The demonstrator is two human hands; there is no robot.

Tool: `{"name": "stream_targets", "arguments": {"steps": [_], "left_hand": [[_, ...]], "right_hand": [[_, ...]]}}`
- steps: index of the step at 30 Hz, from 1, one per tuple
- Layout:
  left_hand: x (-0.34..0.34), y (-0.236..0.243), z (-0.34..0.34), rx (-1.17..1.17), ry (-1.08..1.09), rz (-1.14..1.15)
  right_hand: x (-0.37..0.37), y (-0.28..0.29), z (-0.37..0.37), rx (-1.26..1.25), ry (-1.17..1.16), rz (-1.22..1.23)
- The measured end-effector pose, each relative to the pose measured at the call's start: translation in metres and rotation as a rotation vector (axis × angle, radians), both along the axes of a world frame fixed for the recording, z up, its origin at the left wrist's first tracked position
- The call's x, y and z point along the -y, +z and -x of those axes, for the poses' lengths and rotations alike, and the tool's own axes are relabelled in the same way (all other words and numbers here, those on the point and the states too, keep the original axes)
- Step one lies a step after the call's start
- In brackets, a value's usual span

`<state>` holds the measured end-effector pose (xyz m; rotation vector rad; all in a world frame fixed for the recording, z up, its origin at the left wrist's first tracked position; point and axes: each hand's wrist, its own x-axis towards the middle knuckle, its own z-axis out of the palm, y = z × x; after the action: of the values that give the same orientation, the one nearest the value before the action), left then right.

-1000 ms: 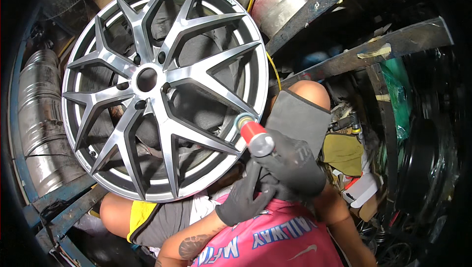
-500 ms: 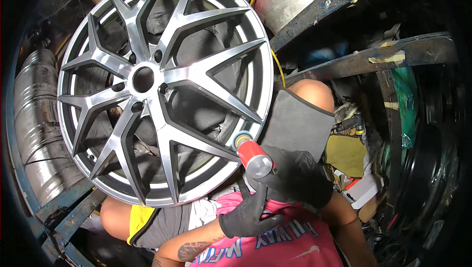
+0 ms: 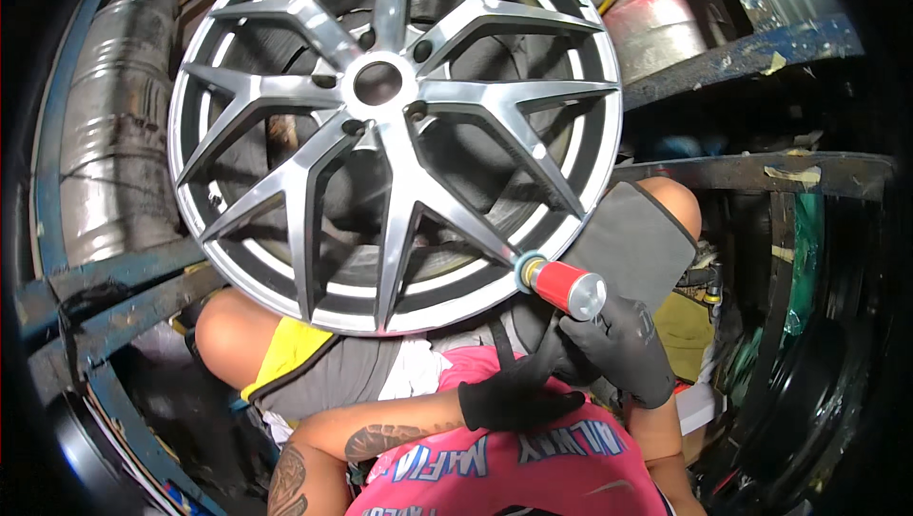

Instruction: Sanding the edge of an automotive wheel rim using a pneumatic sanding tool.

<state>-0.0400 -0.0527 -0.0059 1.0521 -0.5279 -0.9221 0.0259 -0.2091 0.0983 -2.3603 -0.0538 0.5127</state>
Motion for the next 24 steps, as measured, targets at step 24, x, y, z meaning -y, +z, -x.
{"name": "stream_targets", "arguments": {"steps": [24], "left_hand": [[-0.008, -0.019, 0.020, 0.203, 0.095, -0.142]], "right_hand": [[-0.012, -0.036, 0.033, 0.132, 0.160, 0.085]]}}
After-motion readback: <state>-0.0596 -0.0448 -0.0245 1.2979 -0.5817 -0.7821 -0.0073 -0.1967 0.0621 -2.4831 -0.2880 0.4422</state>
